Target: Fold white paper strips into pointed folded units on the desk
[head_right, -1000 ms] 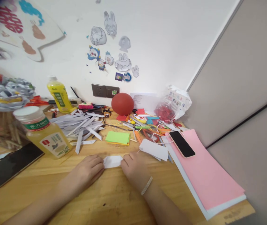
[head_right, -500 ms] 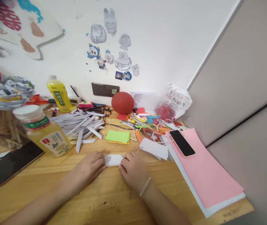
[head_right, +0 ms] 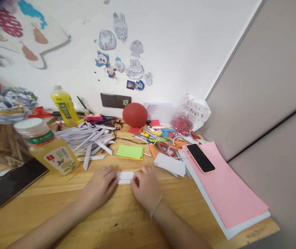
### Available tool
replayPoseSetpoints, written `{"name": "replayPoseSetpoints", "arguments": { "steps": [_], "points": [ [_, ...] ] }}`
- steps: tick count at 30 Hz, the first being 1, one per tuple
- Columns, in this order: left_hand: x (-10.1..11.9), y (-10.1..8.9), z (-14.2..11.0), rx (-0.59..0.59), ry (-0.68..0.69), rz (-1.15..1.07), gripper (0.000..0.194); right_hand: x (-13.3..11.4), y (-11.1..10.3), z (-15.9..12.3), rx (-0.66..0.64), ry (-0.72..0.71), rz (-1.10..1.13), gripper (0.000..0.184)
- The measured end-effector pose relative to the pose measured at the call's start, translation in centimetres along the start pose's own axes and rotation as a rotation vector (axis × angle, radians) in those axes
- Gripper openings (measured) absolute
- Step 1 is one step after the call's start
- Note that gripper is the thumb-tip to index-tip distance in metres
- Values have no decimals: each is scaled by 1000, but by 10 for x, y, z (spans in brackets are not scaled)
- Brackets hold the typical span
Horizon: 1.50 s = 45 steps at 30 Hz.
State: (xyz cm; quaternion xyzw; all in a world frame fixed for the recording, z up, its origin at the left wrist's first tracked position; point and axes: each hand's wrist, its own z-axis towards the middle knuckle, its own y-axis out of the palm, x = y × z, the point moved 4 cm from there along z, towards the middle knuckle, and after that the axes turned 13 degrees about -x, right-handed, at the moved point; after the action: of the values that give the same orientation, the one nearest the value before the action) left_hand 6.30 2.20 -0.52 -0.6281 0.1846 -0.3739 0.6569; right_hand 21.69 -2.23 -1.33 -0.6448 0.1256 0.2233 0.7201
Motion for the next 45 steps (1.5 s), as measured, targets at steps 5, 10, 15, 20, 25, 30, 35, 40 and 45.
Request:
{"name": "replayPoseSetpoints", "arguments": {
  "steps": [5, 10, 15, 20, 25, 30, 35, 40, 45],
  "points": [
    [3, 4, 1, -70, -84, 164, 18, -2, 2, 1, -5, 29, -66, 15],
    [11, 3, -2, -109, -108, 270, 20, -1, 3, 1, -2, 40, -93, 15],
    [14, -4, -6, -113, -129, 355, 13, 4, 3, 0, -3, 97, -82, 12],
    [26, -7, -19, -44, 50, 454, 22, 5, 4, 1, -7, 93, -63, 12],
    [28, 0, -28, -52, 26, 465, 33, 5, 5, 0, 2, 96, -61, 13],
    [6, -4, -17, -110, -155, 39, 17, 5, 5, 2, -7, 92, -58, 12],
    [-2, -5, -5, -139, -218, -50, 20, 4, 5, 1, -15, 91, -66, 12],
    [-1, -1, -4, -162, -222, -12, 23, 2, 4, 0, -11, 90, -79, 11],
    [1, 3, -3, -210, -235, 73, 23, 2, 4, 1, -6, 91, -94, 11]
  ]
}}
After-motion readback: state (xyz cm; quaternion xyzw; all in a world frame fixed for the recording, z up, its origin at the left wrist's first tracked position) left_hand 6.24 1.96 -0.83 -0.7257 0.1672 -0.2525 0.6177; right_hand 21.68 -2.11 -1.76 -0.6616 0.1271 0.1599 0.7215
